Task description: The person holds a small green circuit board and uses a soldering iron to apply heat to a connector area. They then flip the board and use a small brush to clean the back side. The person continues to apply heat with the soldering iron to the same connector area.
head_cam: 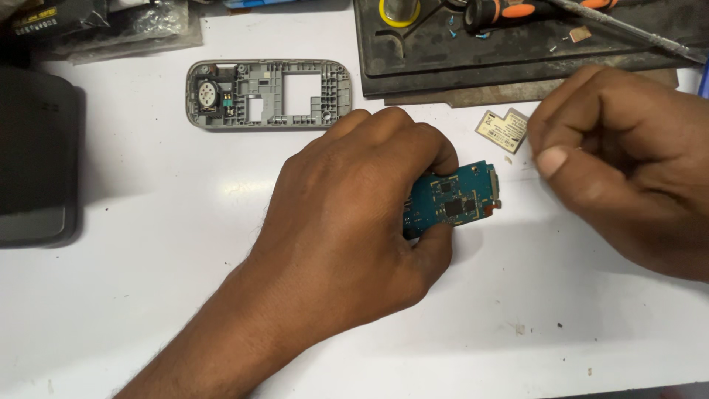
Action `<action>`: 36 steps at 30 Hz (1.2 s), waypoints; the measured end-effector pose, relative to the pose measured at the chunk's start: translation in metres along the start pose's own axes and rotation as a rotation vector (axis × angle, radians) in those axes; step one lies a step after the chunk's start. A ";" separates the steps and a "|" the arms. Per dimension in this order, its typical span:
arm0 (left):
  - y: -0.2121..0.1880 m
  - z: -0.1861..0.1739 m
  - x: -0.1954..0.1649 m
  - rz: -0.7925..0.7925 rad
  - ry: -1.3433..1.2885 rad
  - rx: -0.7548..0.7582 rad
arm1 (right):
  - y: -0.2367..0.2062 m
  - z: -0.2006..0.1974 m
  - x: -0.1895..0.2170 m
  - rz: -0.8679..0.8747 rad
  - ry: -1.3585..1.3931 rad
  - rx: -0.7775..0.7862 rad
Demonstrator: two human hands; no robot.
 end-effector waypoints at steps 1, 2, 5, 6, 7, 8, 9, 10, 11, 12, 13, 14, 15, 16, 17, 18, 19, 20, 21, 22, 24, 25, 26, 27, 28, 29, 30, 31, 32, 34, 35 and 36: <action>0.000 0.000 0.000 -0.003 -0.005 0.001 | 0.001 0.001 0.004 -0.027 0.014 0.005; 0.000 0.000 0.000 -0.005 -0.009 0.002 | 0.001 0.003 0.008 -0.055 0.029 0.009; 0.000 0.000 0.000 -0.008 -0.003 0.002 | 0.005 0.005 0.013 -0.009 -0.100 0.027; 0.000 0.000 0.001 -0.010 -0.002 0.004 | 0.007 0.006 0.014 -0.010 -0.145 0.047; 0.000 0.001 0.001 -0.013 -0.001 0.005 | 0.010 0.007 0.015 -0.010 -0.190 0.067; 0.000 0.001 0.001 -0.015 0.000 0.007 | 0.011 0.008 0.015 -0.010 -0.235 0.087; 0.000 0.001 0.001 -0.014 0.000 0.003 | 0.011 0.007 0.016 -0.019 -0.216 0.087; 0.000 0.000 0.001 -0.013 0.000 -0.001 | 0.011 0.007 0.016 -0.028 -0.197 0.088; 0.000 0.000 0.002 -0.012 0.001 -0.004 | 0.010 0.006 0.016 -0.037 -0.178 0.088; 0.001 0.001 0.002 -0.013 0.003 -0.003 | 0.010 0.006 0.016 -0.053 -0.160 0.089; 0.001 0.001 0.002 -0.014 0.004 -0.001 | 0.010 0.006 0.016 -0.069 -0.142 0.090; 0.001 0.001 0.002 -0.015 0.005 0.000 | 0.010 0.005 0.016 -0.085 -0.124 0.091; 0.001 0.001 0.002 -0.014 0.005 0.001 | 0.009 0.005 0.014 -0.073 -0.134 0.089; 0.001 0.002 0.002 -0.014 0.006 0.002 | 0.008 0.005 0.013 -0.062 -0.143 0.087; 0.001 0.002 0.003 -0.013 0.007 0.002 | 0.008 0.005 0.012 -0.051 -0.152 0.085; 0.001 0.002 0.003 -0.015 0.005 0.006 | 0.008 0.005 0.012 -0.049 -0.152 0.083; 0.000 0.003 0.003 -0.017 0.003 0.009 | 0.008 0.005 0.012 -0.047 -0.152 0.080; 0.000 0.003 0.003 -0.018 0.001 0.013 | 0.008 0.005 0.012 -0.045 -0.152 0.078; 0.000 0.003 0.003 -0.017 0.002 0.013 | 0.009 0.005 0.012 -0.036 -0.163 0.081; 0.000 0.003 0.003 -0.016 0.003 0.013 | 0.010 0.005 0.012 -0.026 -0.175 0.084; 0.000 0.003 0.004 -0.020 0.004 0.018 | 0.011 0.006 0.014 -0.023 -0.198 0.086; 0.000 0.004 0.004 -0.024 0.004 0.024 | 0.011 0.006 0.015 -0.028 -0.210 0.086; 0.001 0.005 0.004 -0.028 0.004 0.029 | 0.012 0.007 0.016 -0.034 -0.222 0.086; 0.000 0.005 0.004 -0.029 0.004 0.031 | 0.012 0.007 0.017 -0.029 -0.223 0.080; 0.000 0.005 0.004 -0.030 0.004 0.033 | 0.013 0.007 0.017 -0.023 -0.225 0.075; 0.000 0.005 0.004 -0.031 0.004 0.035 | 0.013 0.007 0.018 -0.017 -0.226 0.070; 0.000 0.004 0.004 -0.026 0.004 0.030 | 0.014 0.007 0.019 -0.024 -0.221 0.067; 0.000 0.004 0.003 -0.019 0.003 0.026 | 0.014 0.008 0.019 -0.031 -0.216 0.064; 0.000 0.003 0.003 -0.013 0.003 0.021 | 0.014 0.008 0.020 -0.038 -0.212 0.061; 0.000 0.002 0.002 -0.005 0.000 0.017 | 0.013 0.008 0.020 -0.037 -0.207 0.060; 0.000 0.002 0.002 -0.001 -0.001 0.015 | 0.013 0.008 0.020 -0.037 -0.204 0.059; 0.001 0.002 0.002 -0.003 -0.001 0.017 | 0.013 0.008 0.020 -0.034 -0.211 0.059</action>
Point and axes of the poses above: each hand's wrist, its own y-axis towards the middle knuckle, its own z-axis out of the palm, x = y × z, the point moved 6 cm from there along y, towards the middle knuckle, and after that the axes turned 5 degrees about y, right-handed, at the moved point
